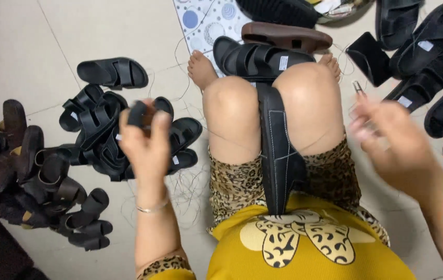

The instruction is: Hand-stitching the strap of a black sandal using a needle and thread while sitting on the floor.

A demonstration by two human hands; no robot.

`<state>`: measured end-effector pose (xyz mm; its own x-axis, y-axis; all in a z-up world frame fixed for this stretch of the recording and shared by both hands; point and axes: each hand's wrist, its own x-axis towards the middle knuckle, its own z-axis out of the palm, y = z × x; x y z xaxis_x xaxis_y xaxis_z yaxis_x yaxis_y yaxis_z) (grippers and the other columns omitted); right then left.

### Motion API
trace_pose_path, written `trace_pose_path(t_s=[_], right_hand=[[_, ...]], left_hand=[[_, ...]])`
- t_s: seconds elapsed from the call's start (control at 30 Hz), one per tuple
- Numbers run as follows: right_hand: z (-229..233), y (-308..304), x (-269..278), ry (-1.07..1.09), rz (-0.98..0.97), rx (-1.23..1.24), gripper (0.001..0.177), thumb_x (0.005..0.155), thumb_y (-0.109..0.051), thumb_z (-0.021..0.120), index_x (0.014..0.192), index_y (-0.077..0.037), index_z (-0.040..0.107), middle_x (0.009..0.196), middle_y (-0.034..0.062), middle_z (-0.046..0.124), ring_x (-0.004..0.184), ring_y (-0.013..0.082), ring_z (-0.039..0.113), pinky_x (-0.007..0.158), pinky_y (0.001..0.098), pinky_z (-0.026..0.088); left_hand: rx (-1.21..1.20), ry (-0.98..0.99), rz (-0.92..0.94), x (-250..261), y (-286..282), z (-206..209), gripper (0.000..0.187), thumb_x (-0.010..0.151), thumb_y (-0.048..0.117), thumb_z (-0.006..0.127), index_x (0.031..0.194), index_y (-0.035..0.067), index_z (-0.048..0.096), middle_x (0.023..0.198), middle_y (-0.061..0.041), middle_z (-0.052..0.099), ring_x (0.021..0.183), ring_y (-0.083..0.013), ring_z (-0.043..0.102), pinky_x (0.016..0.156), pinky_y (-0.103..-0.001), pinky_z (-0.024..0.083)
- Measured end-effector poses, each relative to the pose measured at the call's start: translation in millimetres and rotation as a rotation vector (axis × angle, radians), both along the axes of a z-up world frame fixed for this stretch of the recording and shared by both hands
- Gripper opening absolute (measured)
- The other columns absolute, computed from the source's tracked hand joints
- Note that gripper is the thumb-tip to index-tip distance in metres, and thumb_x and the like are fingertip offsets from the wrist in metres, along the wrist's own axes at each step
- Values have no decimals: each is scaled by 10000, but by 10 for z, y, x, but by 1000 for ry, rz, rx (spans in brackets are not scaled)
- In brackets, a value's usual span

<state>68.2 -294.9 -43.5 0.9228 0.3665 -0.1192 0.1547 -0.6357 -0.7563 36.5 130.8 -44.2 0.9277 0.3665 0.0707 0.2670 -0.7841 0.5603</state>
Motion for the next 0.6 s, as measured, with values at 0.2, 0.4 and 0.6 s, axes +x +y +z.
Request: trace_pose_path(t_s=[0.2, 0.4, 0.6], right_hand=[[152, 391, -155, 281, 493, -326, 556, 951, -266, 561, 1469, -460, 500, 1078, -66, 683, 939, 137, 691, 715, 324, 545], [126, 458, -173, 174, 557, -438, 513, 958, -344, 564, 1440, -511, 512, 1017, -71, 671, 754, 200, 696, 578, 405, 557], [268, 502, -266, -342, 738, -752, 702, 841, -267, 676, 1487, -438, 460, 730, -64, 514, 418, 107, 551, 344, 274, 385]], left_hand=[[-847, 222, -763, -287, -885, 173, 833, 948, 307, 745, 1589, 74, 266, 1702, -208, 209, 1548, -340, 344, 1140, -371, 551], [-498, 368, -835, -388, -931, 61, 1069, 926, 356, 792, 1638, 110, 33, 1749, -121, 150, 828, -224, 707, 781, -372, 595], [-376, 115, -806, -478, -1012, -145, 1066, 869, 426, 852, 1630, 65, 199, 1688, -137, 308, 1553, -252, 397, 1041, -370, 614]])
